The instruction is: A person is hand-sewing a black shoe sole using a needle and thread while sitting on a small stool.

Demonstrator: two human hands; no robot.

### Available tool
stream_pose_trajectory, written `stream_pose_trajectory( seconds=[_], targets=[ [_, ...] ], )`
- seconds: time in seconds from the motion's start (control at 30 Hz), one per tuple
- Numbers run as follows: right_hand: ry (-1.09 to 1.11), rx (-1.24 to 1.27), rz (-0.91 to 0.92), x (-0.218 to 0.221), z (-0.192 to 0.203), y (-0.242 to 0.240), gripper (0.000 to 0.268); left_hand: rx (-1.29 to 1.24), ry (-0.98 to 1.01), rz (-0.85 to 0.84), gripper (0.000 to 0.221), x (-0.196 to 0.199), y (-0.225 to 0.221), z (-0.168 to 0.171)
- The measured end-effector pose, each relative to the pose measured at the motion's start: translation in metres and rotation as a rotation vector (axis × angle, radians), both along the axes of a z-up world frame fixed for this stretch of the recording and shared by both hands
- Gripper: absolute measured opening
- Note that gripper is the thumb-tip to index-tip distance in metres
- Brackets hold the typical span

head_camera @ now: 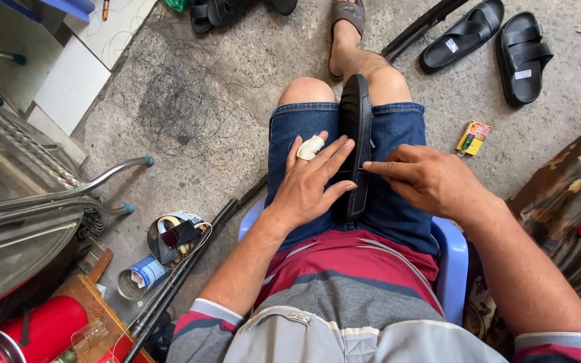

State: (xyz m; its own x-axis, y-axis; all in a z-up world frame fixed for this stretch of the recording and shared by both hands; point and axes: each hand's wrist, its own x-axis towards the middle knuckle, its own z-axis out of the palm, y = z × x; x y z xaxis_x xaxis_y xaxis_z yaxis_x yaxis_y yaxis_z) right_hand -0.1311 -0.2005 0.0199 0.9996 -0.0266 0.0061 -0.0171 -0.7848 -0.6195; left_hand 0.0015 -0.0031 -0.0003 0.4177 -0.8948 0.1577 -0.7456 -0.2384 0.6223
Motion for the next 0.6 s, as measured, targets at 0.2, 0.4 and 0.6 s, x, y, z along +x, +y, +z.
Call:
stream_pose_trajectory(
  seconds=[0.2,0.4,0.6],
  targets=[
    [0.048,0.01,-0.021,-0.0011,-0.0053,-0.0003,0.036,0.064,0.085,-0.014,0.062,0.0013,-0.0006,-0.0001],
    [0.044,0.051,-0.073,0.0,-0.0053,0.0034,0.036,0.087,0.106,-0.025,0.062,0.0026,-0.0004,-0.0009],
    [0.052,0.019,-0.074,-0.002,-0.0089,0.006,0.039,0.08,0.112,-0.027,0.063,0.0026,-0.0001,-0.0007]
  ],
)
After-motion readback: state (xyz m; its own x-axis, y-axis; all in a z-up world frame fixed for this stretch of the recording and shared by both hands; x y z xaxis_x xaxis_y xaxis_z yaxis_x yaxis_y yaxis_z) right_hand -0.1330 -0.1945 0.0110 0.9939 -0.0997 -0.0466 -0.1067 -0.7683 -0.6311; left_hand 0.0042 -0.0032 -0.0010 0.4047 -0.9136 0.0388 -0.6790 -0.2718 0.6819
